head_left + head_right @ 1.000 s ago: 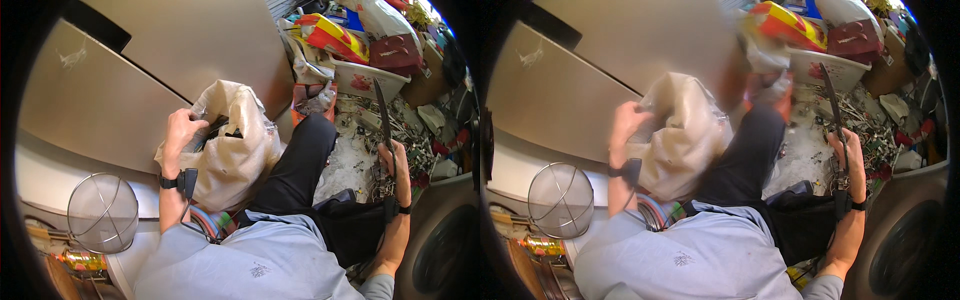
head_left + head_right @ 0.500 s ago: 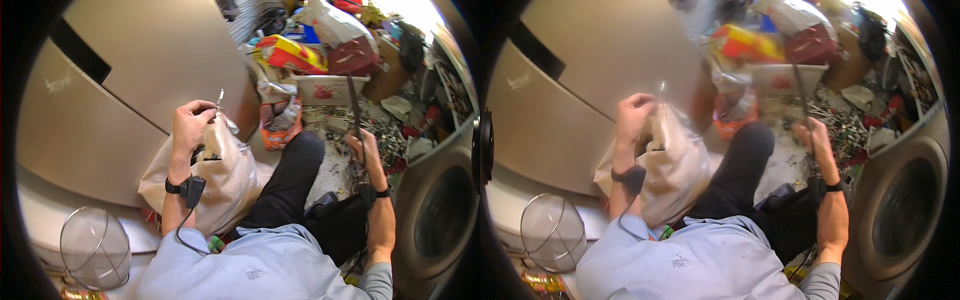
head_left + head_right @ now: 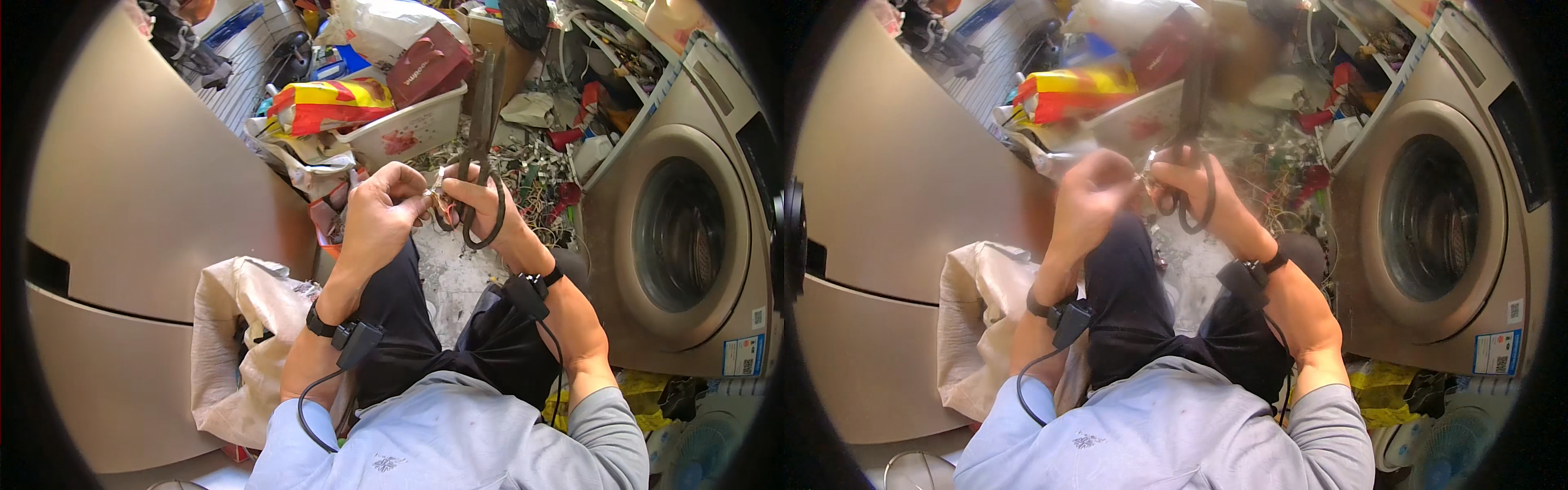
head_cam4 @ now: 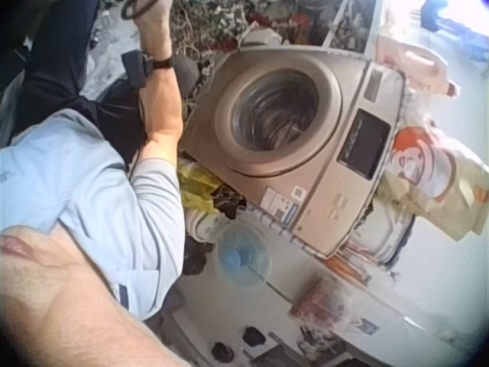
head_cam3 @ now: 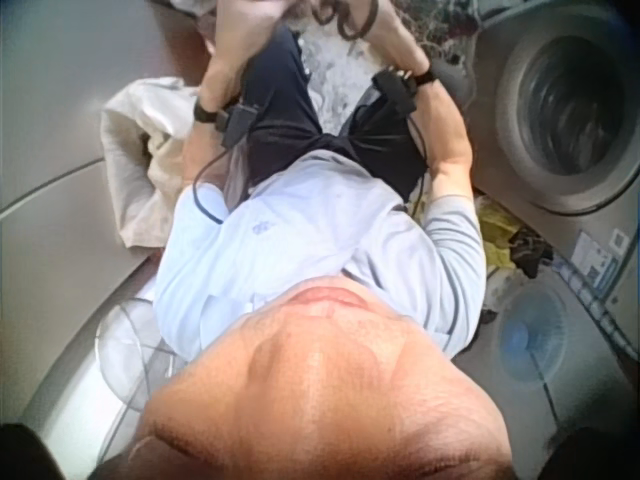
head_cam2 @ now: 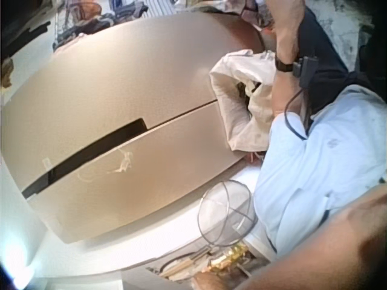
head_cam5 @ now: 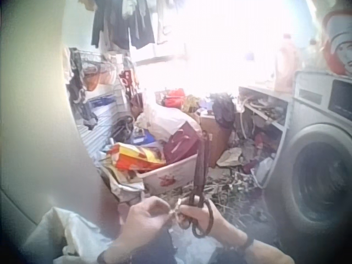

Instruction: Stripping insulation from wires and manipulating small electronic components in a cluttered workspace.

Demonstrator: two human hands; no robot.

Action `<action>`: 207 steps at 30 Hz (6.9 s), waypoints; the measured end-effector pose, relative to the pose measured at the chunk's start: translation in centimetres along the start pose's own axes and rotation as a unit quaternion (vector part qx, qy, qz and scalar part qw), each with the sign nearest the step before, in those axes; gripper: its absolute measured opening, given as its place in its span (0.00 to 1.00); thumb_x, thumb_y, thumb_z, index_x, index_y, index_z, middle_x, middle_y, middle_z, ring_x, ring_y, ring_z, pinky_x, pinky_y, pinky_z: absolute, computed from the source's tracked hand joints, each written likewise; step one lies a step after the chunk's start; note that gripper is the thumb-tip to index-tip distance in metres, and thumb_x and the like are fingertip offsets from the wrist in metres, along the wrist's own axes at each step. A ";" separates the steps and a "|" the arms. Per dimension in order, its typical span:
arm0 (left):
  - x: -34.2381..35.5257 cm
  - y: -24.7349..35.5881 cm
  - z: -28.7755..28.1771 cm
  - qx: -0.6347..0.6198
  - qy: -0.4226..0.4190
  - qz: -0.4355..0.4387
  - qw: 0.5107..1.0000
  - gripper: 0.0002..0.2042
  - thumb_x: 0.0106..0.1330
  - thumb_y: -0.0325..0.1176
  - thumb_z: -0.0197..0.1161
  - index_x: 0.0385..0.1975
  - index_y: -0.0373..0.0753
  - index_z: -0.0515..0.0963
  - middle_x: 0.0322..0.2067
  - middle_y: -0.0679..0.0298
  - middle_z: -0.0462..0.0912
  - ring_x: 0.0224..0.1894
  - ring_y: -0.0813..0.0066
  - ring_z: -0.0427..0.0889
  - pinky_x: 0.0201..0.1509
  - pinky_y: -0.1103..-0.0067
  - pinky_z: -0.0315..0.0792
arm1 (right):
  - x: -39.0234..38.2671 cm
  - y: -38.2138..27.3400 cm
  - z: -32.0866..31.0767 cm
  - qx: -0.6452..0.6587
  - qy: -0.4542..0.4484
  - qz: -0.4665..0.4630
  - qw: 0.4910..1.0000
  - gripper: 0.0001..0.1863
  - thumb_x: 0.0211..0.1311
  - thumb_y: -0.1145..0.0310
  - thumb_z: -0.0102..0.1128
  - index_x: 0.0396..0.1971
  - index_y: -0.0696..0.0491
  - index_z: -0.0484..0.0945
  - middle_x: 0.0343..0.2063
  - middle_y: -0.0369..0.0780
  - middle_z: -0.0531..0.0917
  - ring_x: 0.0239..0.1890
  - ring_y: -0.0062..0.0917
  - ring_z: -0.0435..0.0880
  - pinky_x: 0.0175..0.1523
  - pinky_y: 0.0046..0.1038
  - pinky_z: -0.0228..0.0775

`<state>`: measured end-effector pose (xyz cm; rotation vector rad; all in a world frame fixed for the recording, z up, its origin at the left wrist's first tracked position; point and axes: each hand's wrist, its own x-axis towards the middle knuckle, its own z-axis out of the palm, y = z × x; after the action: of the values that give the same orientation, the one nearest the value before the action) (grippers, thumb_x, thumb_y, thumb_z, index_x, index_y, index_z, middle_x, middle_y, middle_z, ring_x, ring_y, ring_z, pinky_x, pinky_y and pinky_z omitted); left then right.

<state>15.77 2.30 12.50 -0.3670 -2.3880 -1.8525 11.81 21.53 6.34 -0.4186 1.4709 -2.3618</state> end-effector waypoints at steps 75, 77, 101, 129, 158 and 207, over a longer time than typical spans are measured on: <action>13.8 -16.5 8.7 -0.145 -0.210 -0.225 0.940 0.10 0.69 0.26 0.62 0.47 0.29 0.82 0.36 0.59 0.90 0.36 0.77 0.87 0.42 0.80 0.80 | 5.1 4.9 -13.6 -0.223 0.255 0.016 0.941 0.12 0.62 0.74 0.71 0.42 0.58 0.78 0.35 0.37 0.85 0.37 0.18 0.83 0.44 0.24 0.77; 14.0 -16.7 8.6 -0.204 -0.211 -0.255 0.922 0.11 0.71 0.28 0.62 0.47 0.29 0.81 0.36 0.59 0.89 0.36 0.76 0.87 0.42 0.80 0.79 | 5.1 5.0 -13.6 -0.236 0.265 0.018 0.935 0.12 0.60 0.74 0.71 0.40 0.57 0.78 0.34 0.37 0.85 0.37 0.18 0.83 0.43 0.25 0.76; 13.7 -18.4 8.7 -0.475 -0.199 -0.391 0.763 0.10 0.78 0.35 0.61 0.48 0.35 0.79 0.39 0.56 0.88 0.36 0.70 0.86 0.39 0.78 0.78 | 5.0 4.1 -14.6 -0.144 0.217 0.092 0.961 0.15 0.60 0.71 0.72 0.43 0.62 0.80 0.32 0.37 0.84 0.33 0.19 0.82 0.40 0.25 0.76; 12.9 -18.6 10.1 -0.336 -0.046 -0.275 0.900 0.08 0.69 0.28 0.71 0.44 0.34 0.84 0.33 0.67 0.85 0.33 0.82 0.79 0.38 0.82 0.74 | 5.5 4.3 -13.3 -0.120 0.261 0.138 0.948 0.14 0.62 0.69 0.71 0.42 0.62 0.81 0.27 0.39 0.85 0.29 0.21 0.84 0.35 0.23 0.73; 13.5 -20.3 9.8 -0.378 0.031 -0.239 0.894 0.05 0.73 0.29 0.66 0.43 0.36 0.80 0.32 0.67 0.85 0.33 0.80 0.83 0.38 0.82 0.74 | 6.1 4.3 -14.0 -0.205 0.303 -0.026 0.931 0.07 0.64 0.72 0.66 0.31 0.58 0.77 0.24 0.32 0.78 0.27 0.16 0.76 0.36 0.21 0.70; 14.7 -18.2 6.6 -0.491 0.041 -0.263 0.830 0.05 0.74 0.27 0.64 0.43 0.32 0.81 0.39 0.55 0.89 0.40 0.66 0.91 0.43 0.75 0.87 | 5.3 5.7 -12.7 -0.374 0.258 0.069 0.888 0.19 0.63 0.61 0.73 0.44 0.58 0.76 0.32 0.35 0.78 0.35 0.19 0.75 0.43 0.26 0.70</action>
<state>-2.53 6.33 -3.07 0.3728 -1.3251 -3.1477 2.49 27.16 -3.83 0.1788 2.5537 -1.7727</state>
